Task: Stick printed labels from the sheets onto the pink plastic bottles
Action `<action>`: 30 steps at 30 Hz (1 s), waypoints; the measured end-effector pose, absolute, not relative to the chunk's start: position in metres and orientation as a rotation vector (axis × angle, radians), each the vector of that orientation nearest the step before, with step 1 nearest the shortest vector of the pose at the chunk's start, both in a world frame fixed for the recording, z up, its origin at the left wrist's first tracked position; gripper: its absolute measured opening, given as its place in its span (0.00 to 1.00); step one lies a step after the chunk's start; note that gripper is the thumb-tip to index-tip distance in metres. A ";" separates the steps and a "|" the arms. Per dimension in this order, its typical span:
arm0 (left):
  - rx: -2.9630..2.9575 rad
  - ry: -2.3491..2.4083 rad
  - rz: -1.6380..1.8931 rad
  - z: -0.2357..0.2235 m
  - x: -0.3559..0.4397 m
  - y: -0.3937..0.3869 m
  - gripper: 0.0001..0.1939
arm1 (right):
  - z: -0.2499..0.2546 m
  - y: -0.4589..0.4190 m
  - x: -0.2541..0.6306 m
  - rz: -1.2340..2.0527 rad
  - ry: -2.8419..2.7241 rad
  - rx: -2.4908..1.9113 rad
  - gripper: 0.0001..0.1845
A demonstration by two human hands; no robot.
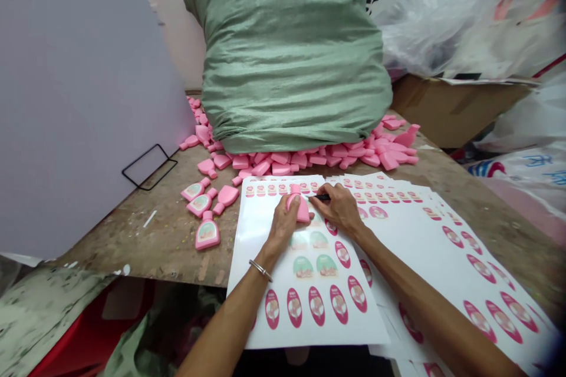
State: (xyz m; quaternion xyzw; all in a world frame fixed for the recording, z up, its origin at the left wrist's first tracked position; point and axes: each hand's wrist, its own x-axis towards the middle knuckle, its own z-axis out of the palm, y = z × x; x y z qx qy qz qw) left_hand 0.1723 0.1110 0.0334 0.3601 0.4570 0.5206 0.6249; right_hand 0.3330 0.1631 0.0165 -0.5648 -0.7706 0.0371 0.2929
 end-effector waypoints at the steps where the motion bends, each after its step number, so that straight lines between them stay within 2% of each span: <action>1: 0.814 1.049 1.198 0.034 0.172 0.111 0.24 | 0.017 0.162 0.333 0.080 -2.054 -1.486 0.12; 5: 0.754 1.009 1.238 0.034 0.171 0.110 0.22 | 0.025 0.155 0.332 0.135 -1.931 -1.440 0.13; 11: 0.624 0.876 1.318 0.044 0.166 0.102 0.22 | 0.058 0.136 0.334 0.765 -1.410 -1.355 0.18; 17: 0.541 0.746 1.320 0.073 0.163 0.082 0.26 | 0.085 0.102 0.317 1.103 -1.416 -1.281 0.20; 30: 0.563 0.717 1.322 0.086 0.160 0.064 0.25 | 0.097 0.080 0.299 0.989 -1.499 -1.263 0.18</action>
